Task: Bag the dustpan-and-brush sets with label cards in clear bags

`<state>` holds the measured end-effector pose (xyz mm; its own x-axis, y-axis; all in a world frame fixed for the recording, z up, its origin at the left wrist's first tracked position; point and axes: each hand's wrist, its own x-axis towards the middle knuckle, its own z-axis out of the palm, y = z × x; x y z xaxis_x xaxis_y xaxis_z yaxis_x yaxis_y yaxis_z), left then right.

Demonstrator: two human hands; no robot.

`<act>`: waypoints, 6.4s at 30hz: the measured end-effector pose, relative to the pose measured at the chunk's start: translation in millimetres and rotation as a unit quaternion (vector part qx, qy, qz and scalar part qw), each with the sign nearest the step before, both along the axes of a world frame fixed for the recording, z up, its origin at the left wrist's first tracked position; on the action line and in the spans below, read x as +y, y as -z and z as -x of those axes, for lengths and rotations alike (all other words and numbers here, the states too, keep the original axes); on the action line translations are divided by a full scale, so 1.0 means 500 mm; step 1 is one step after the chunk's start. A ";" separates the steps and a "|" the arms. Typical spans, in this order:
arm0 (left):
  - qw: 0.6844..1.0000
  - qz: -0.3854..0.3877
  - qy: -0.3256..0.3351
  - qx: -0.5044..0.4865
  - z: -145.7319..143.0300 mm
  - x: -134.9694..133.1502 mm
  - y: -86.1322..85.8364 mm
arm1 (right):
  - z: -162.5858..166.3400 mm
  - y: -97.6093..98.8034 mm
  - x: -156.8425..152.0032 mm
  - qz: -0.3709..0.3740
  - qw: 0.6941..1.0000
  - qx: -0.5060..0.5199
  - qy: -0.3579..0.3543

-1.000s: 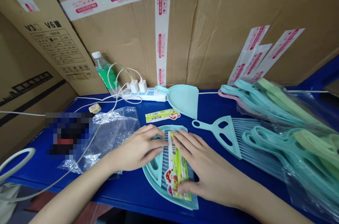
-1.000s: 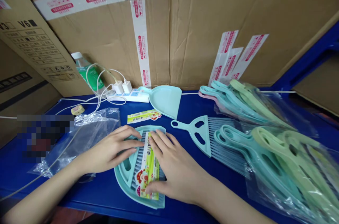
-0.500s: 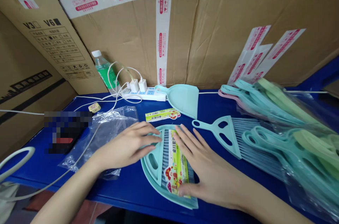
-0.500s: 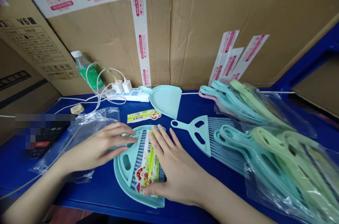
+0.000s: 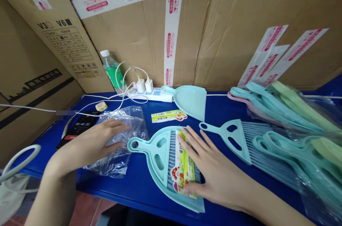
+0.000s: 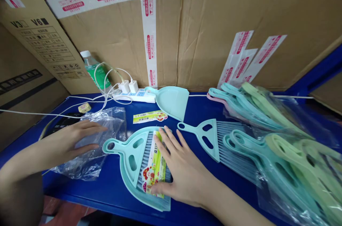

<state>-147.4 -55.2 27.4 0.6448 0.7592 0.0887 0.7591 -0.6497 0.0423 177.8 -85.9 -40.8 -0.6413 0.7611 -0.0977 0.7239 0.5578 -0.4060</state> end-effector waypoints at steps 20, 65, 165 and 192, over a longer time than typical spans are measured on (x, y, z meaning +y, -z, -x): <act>0.948 -0.041 -0.287 0.133 -0.047 -0.038 0.085 | 0.001 0.016 -0.002 -0.049 0.997 -0.019 0.050; 0.962 0.137 -0.160 -0.175 -0.067 -0.041 0.062 | -0.007 0.026 0.000 -0.119 0.992 -0.025 0.041; 0.929 0.154 0.001 -0.337 -0.149 0.011 0.061 | -0.015 0.003 0.040 0.282 0.770 0.525 0.229; 0.944 0.150 -0.293 0.038 -0.139 0.038 0.040 | -0.021 -0.005 0.037 0.282 0.763 0.524 0.253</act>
<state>-77.7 -36.0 7.5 0.1033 0.9708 -0.2166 0.9923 -0.0858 0.0888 188.4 -67.3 -38.5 -0.2296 0.9637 -0.1360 -0.0982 -0.1619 -0.9819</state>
